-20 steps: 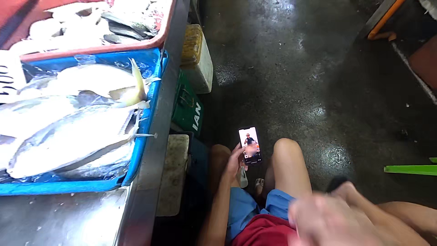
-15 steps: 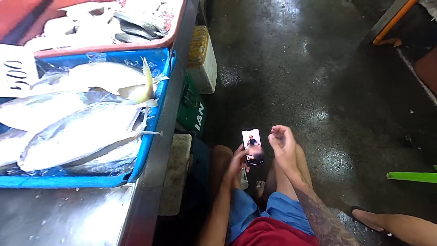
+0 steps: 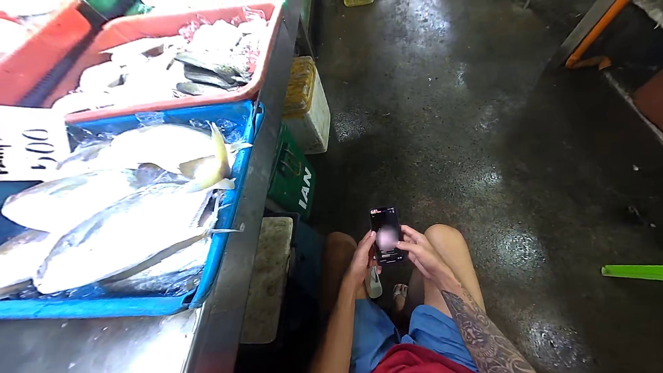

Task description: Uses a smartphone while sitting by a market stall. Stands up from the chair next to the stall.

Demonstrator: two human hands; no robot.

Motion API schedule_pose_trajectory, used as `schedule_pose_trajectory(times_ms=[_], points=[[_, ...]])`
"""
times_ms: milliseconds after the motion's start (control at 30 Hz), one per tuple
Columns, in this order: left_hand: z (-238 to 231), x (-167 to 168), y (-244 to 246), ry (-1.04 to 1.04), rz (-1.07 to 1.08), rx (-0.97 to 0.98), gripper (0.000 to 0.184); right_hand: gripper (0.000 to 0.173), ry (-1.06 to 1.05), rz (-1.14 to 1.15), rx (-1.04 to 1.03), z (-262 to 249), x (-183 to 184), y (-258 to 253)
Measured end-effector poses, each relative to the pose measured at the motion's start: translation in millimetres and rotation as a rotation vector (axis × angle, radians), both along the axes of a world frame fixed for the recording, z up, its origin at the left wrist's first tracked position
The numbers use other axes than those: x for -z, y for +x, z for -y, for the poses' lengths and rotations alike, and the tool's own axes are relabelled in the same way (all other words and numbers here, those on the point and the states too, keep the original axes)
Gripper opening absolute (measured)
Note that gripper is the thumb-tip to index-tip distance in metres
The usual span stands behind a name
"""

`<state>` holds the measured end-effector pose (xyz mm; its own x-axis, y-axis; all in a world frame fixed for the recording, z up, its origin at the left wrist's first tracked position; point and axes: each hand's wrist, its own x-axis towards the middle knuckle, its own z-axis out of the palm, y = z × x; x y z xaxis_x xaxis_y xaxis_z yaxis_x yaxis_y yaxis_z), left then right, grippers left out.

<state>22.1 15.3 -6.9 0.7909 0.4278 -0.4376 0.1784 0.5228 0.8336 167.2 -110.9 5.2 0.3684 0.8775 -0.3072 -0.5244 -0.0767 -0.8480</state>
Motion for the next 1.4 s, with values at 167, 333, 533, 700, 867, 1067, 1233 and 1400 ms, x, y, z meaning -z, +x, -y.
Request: schedule_pose_trajectory(times_ms=[167, 333, 533, 700, 867, 1067, 1233, 1400], points=[[0.5, -0.2, -0.9, -0.006, 0.029, 0.004, 0.049, 0.05, -0.014, 0.038, -0.008, 2.0, 0.1, -0.5], [0.2, 1.4, -1.6, -0.014, 0.042, -0.003, 0.049, 0.054, -0.017, 0.034, -0.002, 1.8, 1.3, -1.7], [0.6, -0.2, -0.9, 0.002, 0.05, 0.009, 0.055, 0.055, -0.009, 0.048, -0.003, 1.8, 3.7, -1.6], [1.3, 2.2, -1.1, -0.012, -0.011, -0.017, 0.05, 0.057, 0.002, 0.051, -0.001, 1.3, 6.6, -1.5], [-0.4, 6.1, -3.2, -0.015, 0.029, -0.001, 0.052, 0.056, 0.005, 0.048, -0.009, 1.3, 6.9, -0.8], [-1.0, 6.0, -3.2, -0.007, 0.06, 0.01, 0.05, 0.057, 0.008, 0.054, -0.009, 1.5, 8.0, -0.3], [-0.3, 4.0, -2.1, -0.027, 0.071, 0.002, 0.048, 0.059, -0.005, 0.048, -0.013, 2.0, 7.3, 0.2], [-0.3, 3.8, -1.4, -0.029, 0.075, 0.0, 0.046, 0.058, 0.004, 0.049, -0.007, 1.8, 9.0, 0.6]])
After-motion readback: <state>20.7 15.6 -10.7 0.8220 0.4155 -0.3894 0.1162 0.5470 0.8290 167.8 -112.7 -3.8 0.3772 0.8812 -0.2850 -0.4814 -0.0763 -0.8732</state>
